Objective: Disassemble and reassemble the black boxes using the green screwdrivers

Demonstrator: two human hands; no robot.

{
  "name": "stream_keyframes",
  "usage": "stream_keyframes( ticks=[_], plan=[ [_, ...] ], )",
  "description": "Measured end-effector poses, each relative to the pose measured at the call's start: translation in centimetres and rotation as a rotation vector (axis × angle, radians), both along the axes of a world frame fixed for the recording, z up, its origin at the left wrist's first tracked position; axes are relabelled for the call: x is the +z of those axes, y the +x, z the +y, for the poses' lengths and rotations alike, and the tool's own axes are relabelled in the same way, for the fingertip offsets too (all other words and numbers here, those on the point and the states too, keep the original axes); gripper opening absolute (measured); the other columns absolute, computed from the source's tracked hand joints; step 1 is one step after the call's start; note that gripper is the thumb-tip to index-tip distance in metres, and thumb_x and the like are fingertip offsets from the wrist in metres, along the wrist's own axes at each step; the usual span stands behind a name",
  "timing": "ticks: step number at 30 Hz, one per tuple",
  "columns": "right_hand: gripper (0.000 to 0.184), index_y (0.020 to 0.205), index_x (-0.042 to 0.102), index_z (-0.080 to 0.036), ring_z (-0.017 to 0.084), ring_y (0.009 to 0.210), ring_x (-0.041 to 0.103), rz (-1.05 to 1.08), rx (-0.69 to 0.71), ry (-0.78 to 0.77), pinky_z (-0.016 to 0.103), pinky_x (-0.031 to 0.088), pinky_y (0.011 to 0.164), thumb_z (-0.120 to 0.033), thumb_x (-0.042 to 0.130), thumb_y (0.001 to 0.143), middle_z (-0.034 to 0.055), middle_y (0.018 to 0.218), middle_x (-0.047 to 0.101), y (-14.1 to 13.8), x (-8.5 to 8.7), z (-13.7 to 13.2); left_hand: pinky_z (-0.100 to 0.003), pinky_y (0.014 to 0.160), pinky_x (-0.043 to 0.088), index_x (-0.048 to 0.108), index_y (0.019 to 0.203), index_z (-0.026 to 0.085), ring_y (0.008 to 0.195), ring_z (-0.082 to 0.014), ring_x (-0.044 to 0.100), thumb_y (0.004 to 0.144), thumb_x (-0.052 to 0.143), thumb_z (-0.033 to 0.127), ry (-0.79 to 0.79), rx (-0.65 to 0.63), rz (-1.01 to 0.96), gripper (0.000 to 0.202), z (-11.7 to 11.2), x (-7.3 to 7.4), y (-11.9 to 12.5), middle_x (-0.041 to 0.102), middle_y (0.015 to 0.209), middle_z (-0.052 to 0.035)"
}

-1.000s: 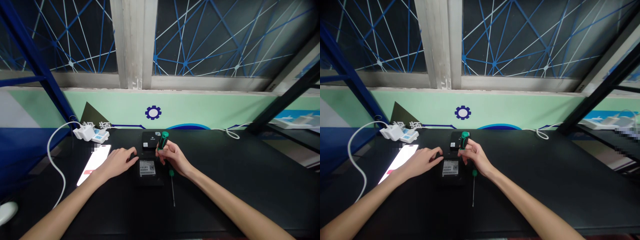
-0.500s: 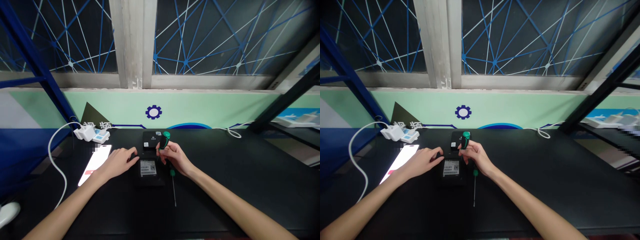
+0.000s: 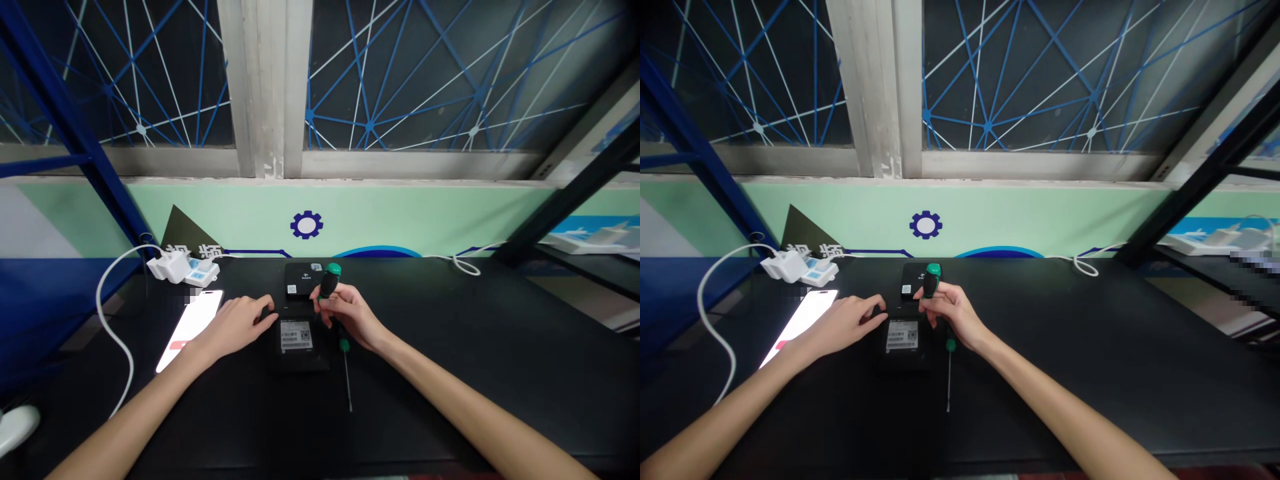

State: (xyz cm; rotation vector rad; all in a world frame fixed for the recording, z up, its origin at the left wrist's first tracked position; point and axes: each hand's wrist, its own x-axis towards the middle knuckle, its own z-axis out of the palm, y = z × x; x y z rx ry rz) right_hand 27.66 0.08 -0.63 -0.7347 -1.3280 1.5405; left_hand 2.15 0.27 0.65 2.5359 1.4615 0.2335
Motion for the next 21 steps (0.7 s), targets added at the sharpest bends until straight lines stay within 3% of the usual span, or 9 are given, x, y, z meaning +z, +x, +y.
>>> stream_keyframes(
  ticks=[21],
  plan=[
    [0.024, 0.096, 0.066, -0.017, 0.011, 0.054, 0.052, 0.027, -0.002, -0.012, 0.024, 0.042, 0.053, -0.031, 0.075, 0.079, 0.0007, 0.071, 0.067, -0.09, 0.06, -0.12, -0.027, 0.052, 0.03, 0.059, 0.096, 0.026, 0.057, -0.0184, 0.059, 0.099, 0.04, 0.046, -0.001, -0.002, 0.003, 0.028, 0.09, -0.03, 0.01, 0.06, 0.063, 0.0026]
  ],
)
